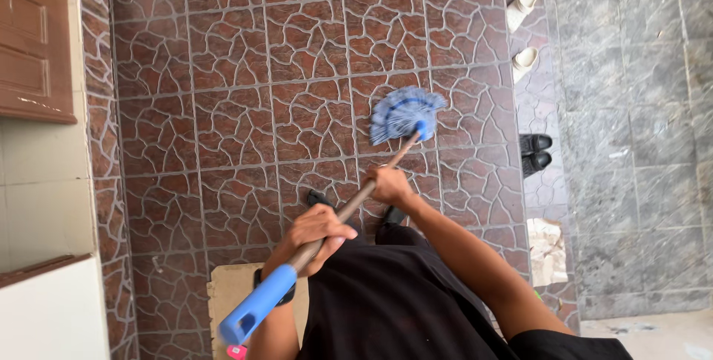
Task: The person mops a tiled entryway floor using a mop, moving it across the surface in different directions.
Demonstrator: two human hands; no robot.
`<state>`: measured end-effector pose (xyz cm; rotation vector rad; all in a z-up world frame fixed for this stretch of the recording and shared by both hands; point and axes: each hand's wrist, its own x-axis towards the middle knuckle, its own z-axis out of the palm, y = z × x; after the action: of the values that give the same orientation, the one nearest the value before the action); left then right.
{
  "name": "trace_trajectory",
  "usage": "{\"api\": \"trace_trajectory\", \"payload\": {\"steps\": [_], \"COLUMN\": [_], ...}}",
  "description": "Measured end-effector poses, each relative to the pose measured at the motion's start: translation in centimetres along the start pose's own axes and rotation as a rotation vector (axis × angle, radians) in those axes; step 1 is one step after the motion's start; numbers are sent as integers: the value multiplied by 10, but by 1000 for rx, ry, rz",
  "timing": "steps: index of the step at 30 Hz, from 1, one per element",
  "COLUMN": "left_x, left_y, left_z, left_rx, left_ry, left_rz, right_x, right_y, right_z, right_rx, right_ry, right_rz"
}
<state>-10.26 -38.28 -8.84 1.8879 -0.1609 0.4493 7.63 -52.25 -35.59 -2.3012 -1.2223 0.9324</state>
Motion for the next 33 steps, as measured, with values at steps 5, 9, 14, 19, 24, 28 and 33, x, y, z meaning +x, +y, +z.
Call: {"api": "trace_trajectory", "payload": {"steps": [5,9,14,19,24,28,33], "left_x": [7,1,-20,-45,-69,-91,-124], "left_y": [-37,-53,-51,-32,-8,11,37], "left_z": [42,64,54,11,-46,-87,-139], "left_rx": [-82,-136,-181,-186,-109,-44,57], "left_ry": [-96,-161,-243,-258,-191,-144,-101], "left_rz": [4,-26,-99,-133,-131,-169,-180], "right_x": [-30,-52,-73,-66,-43,-15,14], "right_y": [63,91,75,22,-52,-111,-182], "right_z": [3,13,33,51,57,70,95], "right_rx": [60,27,121,99,144,154,140], "right_ry": [223,357,366,390,348,311,240], "right_rz": [40,86,132,76,53,12,-23]}}
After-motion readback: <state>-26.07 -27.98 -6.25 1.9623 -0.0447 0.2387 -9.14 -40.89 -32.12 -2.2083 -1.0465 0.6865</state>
